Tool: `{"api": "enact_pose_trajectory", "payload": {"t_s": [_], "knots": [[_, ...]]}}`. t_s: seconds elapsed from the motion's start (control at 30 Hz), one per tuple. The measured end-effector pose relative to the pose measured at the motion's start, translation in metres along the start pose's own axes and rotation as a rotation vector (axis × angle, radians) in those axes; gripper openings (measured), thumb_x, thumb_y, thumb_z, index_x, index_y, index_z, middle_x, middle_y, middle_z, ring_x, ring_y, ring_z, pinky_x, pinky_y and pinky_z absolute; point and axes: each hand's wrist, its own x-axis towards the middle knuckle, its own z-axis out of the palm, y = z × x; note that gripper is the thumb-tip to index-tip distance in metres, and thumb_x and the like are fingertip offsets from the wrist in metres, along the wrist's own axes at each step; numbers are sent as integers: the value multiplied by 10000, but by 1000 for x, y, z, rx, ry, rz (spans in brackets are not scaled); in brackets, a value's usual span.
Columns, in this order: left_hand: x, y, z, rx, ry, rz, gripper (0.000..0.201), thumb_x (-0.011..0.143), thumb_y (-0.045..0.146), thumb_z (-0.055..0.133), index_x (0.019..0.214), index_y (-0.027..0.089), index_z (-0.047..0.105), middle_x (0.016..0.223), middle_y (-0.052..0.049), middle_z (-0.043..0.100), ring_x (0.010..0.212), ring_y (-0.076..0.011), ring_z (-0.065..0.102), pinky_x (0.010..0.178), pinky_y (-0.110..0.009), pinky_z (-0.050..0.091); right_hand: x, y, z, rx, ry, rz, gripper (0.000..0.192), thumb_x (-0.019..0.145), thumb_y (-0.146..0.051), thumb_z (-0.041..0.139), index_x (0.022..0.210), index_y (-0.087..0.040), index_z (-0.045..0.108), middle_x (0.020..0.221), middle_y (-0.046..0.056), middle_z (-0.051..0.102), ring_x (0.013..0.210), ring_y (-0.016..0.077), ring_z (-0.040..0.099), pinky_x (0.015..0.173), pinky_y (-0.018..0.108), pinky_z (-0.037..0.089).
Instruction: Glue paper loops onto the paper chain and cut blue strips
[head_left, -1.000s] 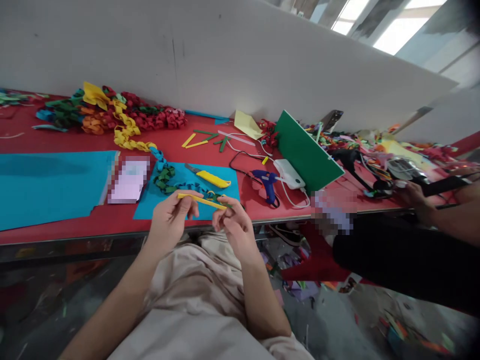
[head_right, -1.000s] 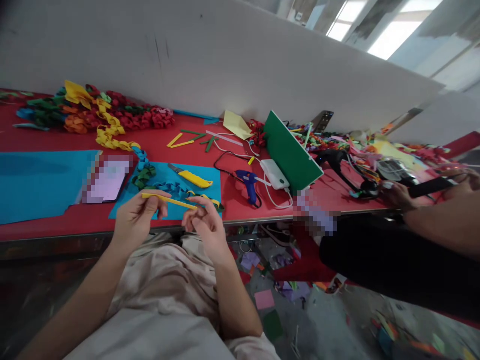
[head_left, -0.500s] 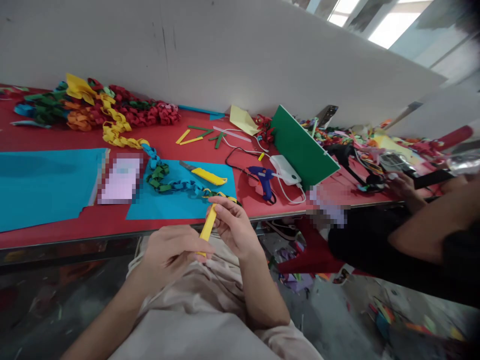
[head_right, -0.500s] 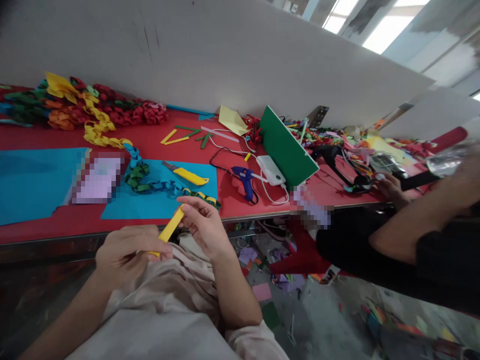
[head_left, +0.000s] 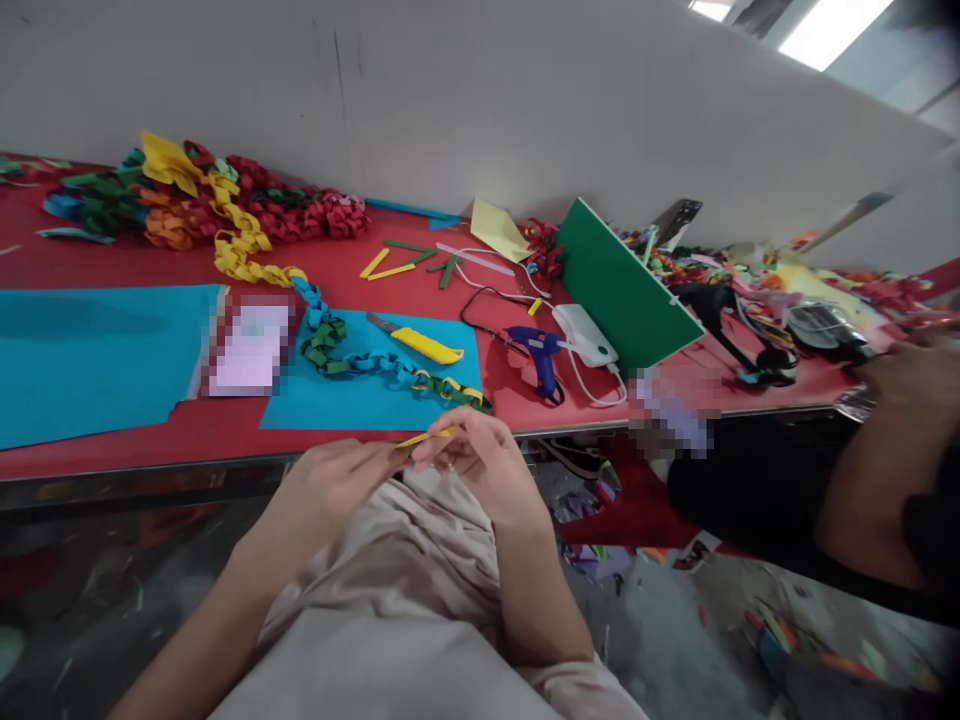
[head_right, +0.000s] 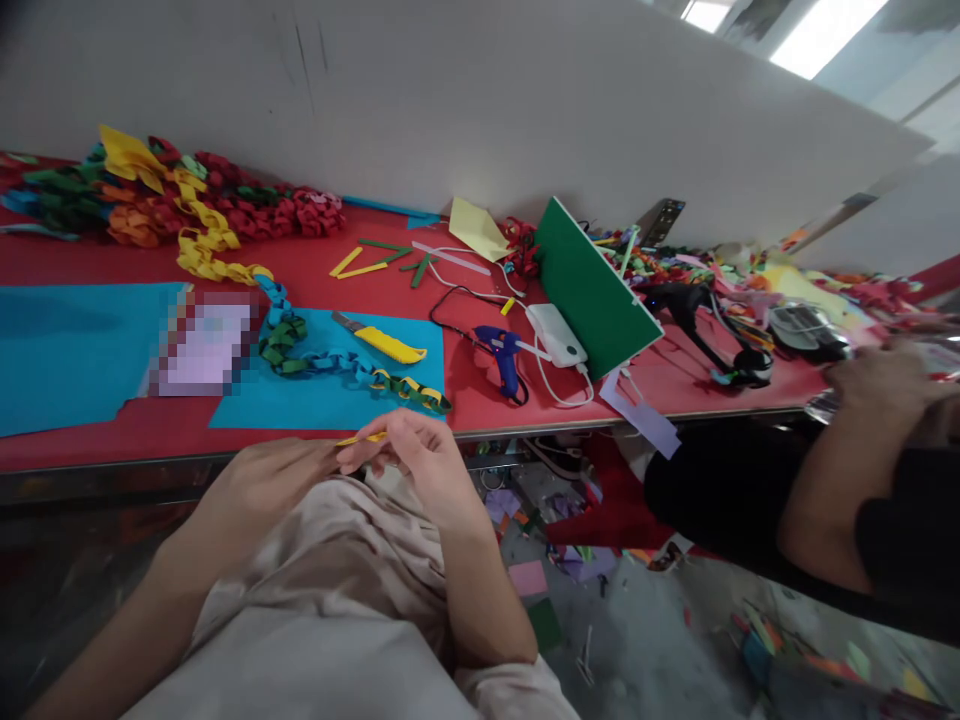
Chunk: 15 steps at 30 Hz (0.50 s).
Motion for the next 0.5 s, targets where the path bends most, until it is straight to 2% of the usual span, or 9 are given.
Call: {"api": "enact_pose_trajectory", "payload": {"t_s": [0.13, 0.23, 0.37, 0.4, 0.5], "knots": [[-5, -5, -2, 28, 12, -21, 340, 976, 84, 530, 1278, 179, 654, 1316, -144, 735, 1076, -290, 768, 878, -423, 660, -6, -3, 2, 0, -5, 15, 374, 866, -578, 775, 835, -208, 732, 684, 41, 757, 568, 159, 679, 587, 266, 456], [-7, -6, -2, 33, 72, 1, 388, 970, 117, 568, 1340, 215, 634, 1393, -144, 698, 1163, -307, 746, 926, -448, 660, -9, -5, 1, 22, -19, 49, 307, 843, -495, 826, 854, -212, 706, 694, 31, 771, 577, 155, 697, 578, 252, 449], [-3, -6, -2, 148, 241, -21, 349, 966, 79, 603, 1274, 222, 682, 1281, -112, 763, 1089, -256, 777, 941, -369, 642, -12, -1, 1, 26, -128, 144, 345, 876, -421, 814, 1128, -236, 671, 797, 27, 816, 676, 164, 762, 567, 224, 452], [0, -5, -2, 180, 293, -39, 325, 964, 72, 612, 1240, 216, 703, 1224, -100, 786, 1032, -235, 792, 916, -331, 638, -12, 1, 3, 21, -156, 171, 353, 878, -427, 812, 1127, -228, 661, 813, 34, 821, 690, 169, 772, 564, 220, 454], [13, 2, -4, 227, 437, -131, 208, 964, 101, 655, 1095, 210, 773, 1027, -49, 834, 816, -167, 804, 757, -220, 608, -11, 12, 10, 19, -183, 204, 348, 855, -473, 824, 951, -197, 635, 803, 56, 817, 654, 169, 769, 550, 216, 447]]}}
